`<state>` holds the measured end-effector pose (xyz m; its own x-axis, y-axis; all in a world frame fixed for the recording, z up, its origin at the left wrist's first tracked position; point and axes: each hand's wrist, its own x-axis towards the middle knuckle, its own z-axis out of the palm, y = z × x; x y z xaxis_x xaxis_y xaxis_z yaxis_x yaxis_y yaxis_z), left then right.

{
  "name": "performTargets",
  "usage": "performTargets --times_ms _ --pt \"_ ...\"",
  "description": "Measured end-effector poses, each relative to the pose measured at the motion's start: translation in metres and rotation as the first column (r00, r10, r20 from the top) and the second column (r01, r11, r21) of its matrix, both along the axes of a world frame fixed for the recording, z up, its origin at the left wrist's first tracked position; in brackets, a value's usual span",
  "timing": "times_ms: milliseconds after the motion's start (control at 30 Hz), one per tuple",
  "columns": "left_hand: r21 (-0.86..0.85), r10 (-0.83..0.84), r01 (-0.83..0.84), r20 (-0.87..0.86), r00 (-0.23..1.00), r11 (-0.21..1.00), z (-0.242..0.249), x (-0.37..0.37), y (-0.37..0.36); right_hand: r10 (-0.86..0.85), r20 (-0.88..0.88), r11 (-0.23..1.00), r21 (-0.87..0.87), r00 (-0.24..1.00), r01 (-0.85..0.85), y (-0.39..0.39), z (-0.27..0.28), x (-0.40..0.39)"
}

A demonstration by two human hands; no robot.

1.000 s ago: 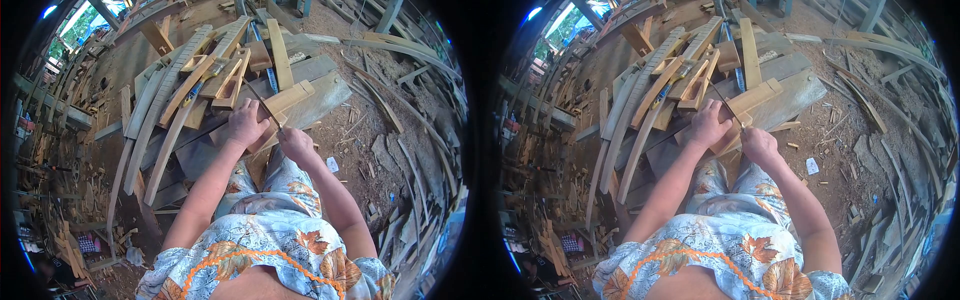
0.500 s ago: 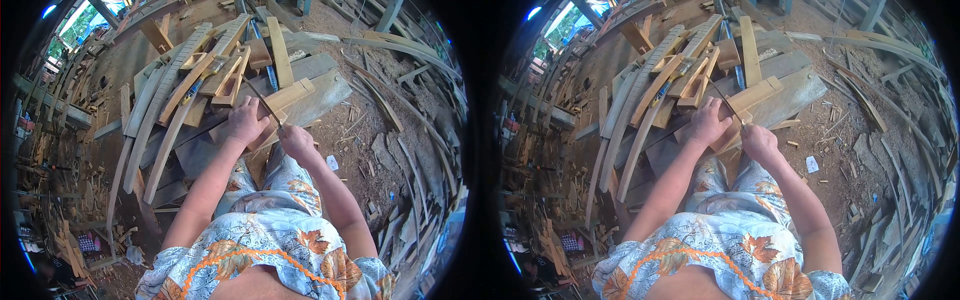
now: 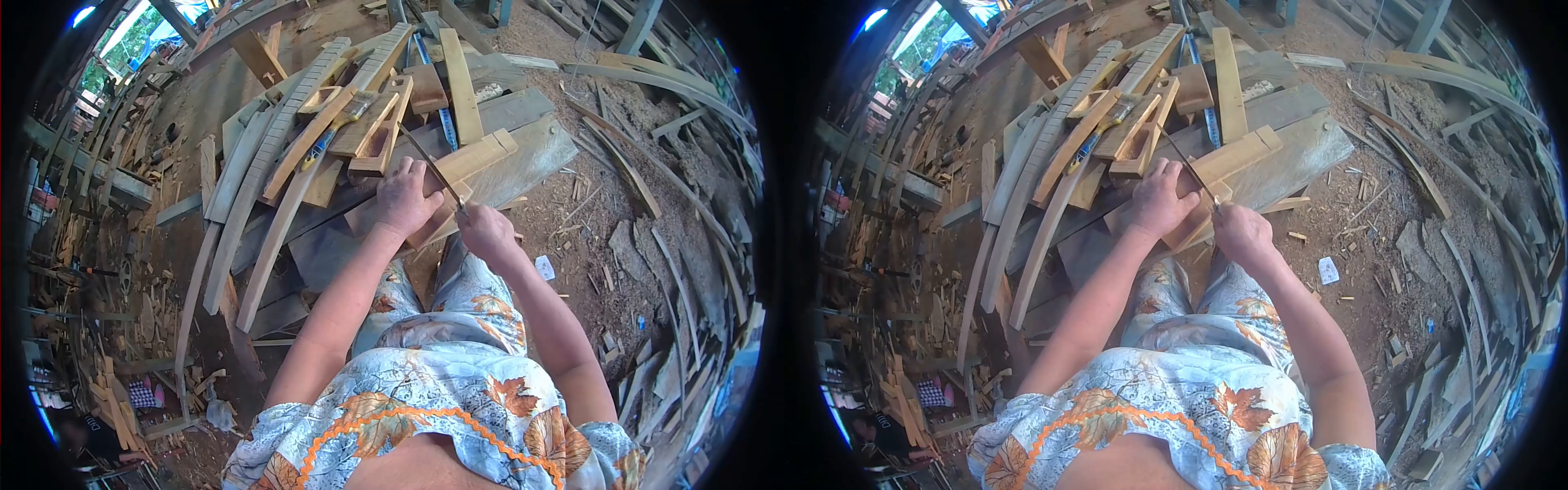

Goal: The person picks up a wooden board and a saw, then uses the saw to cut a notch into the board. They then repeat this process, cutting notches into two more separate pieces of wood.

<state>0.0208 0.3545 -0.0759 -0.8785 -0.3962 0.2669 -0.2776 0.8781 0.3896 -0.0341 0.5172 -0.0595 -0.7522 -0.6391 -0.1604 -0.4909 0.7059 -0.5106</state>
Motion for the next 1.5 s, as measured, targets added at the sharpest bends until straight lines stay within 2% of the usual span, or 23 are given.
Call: performTargets --times_ms 333,467,700,767,900,1133,1300,1500 --pt "-0.015 -0.002 0.002 -0.035 0.999 1.000 -0.004 0.000 -0.001 0.018 -0.005 0.998 0.057 1.000 -0.017 0.020 -0.003 0.007" --pt "-0.013 0.005 -0.005 0.017 1.000 1.000 -0.002 0.000 0.000 0.012 -0.006 1.000 0.021 1.000 -0.012 0.003 -0.007 -0.001" --pt "0.002 0.001 -0.001 -0.007 1.000 1.000 -0.001 0.002 0.000 0.011 0.005 1.000 -0.021 1.000 -0.011 0.009 -0.003 0.006" --pt "-0.023 -0.007 0.006 -0.046 0.999 1.000 -0.002 0.001 0.000 0.014 0.004 1.000 -0.006 1.000 -0.014 0.020 -0.001 0.010" --pt "0.000 -0.004 0.004 -0.008 1.000 1.000 -0.001 0.000 0.000 0.016 0.002 0.999 0.034 1.000 -0.016 0.020 0.000 0.008" --pt "-0.028 0.007 -0.008 -0.025 1.000 1.000 -0.001 0.000 0.001 0.017 -0.032 1.000 -0.019 0.999 -0.017 -0.001 -0.008 0.000" --pt "-0.019 -0.020 0.019 -0.054 0.998 1.000 -0.004 0.000 -0.002 -0.005 -0.027 1.000 0.027 1.000 0.006 0.016 -0.005 0.009" --pt "-0.004 -0.007 0.007 -0.003 1.000 1.000 -0.001 -0.001 0.000 0.013 -0.047 1.000 0.013 0.999 -0.013 0.007 -0.010 0.003"
